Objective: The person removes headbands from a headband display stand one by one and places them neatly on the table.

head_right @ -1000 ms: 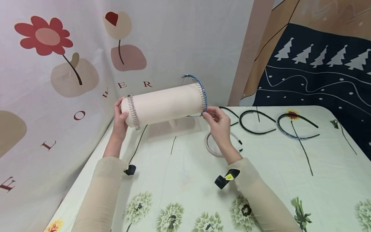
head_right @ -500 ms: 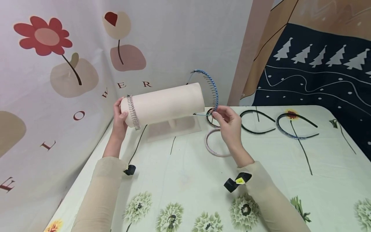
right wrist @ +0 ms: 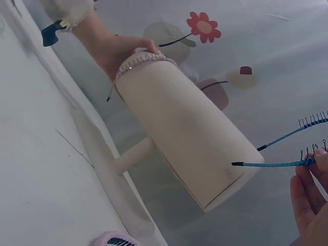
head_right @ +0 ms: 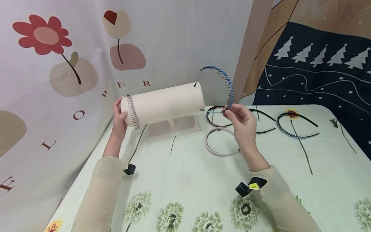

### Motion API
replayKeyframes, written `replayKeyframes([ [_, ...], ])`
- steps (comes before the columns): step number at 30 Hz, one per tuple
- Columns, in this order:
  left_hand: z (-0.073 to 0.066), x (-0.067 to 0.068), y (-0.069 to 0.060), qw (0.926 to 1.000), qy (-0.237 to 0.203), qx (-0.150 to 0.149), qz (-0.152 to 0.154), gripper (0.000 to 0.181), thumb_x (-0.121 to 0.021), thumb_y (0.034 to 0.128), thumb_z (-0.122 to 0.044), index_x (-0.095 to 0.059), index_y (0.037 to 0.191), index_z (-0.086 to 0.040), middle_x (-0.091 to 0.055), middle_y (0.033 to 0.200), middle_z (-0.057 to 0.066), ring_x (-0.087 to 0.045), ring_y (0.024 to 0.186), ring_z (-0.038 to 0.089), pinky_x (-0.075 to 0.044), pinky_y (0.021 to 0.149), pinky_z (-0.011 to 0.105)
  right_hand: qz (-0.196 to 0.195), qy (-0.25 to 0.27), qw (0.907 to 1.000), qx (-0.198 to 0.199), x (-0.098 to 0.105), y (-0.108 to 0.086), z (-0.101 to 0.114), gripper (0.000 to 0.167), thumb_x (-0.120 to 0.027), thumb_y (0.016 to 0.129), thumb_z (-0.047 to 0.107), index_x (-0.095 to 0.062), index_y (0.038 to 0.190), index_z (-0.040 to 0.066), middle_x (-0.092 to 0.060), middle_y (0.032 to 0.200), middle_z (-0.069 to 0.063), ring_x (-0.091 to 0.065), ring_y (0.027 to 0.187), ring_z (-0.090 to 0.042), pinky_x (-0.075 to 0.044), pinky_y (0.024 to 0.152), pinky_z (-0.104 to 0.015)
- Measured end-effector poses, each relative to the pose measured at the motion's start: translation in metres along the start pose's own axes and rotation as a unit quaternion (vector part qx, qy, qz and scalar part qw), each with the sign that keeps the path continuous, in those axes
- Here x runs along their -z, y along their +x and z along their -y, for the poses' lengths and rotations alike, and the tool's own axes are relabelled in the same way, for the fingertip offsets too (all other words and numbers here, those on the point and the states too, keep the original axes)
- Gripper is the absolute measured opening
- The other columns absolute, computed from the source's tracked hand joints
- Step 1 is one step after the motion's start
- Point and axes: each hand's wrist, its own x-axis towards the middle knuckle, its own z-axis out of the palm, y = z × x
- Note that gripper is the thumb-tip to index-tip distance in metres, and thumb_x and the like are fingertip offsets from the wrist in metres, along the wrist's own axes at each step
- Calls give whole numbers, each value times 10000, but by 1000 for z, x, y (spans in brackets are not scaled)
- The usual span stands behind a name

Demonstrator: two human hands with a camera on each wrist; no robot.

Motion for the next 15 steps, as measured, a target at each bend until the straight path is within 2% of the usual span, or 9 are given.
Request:
replayKeyframes([
  [5, 0, 1, 1, 10000, 14, -37, 16, 576, -447, 872, -205, -318, 1432, -248, -454, 1309, -62, -521, 1088, 100, -491, 833, 237, 17, -37, 9999, -131, 11, -4, 6, 120, -632, 923, -10, -687, 1024, 25, -739, 988, -3, -703, 922, -88, -560, 863, -206],
  [10, -1, -1, 0, 10000, 46, -70, 31, 578, -457, 872, -209, -323, 1431, -268, -462, 1299, -55, -531, 1073, 105, -498, 818, 235, -37, -159, 9998, -140, 23, -10, 15, 156, -625, 928, -4, -668, 1075, -38, -746, 977, -2, -704, 923, -99, -556, 869, -201],
  [15, 0, 0, 1, 10000, 18, -34, 18, 580, -461, 873, -214, -319, 1434, -256, -456, 1300, -56, -521, 1085, 103, -491, 831, 237, 78, -165, 9997, -152, 38, -16, 24, 198, -611, 935, -6, -645, 1120, -69, -750, 989, -11, -711, 941, -96, -554, 860, -198],
])
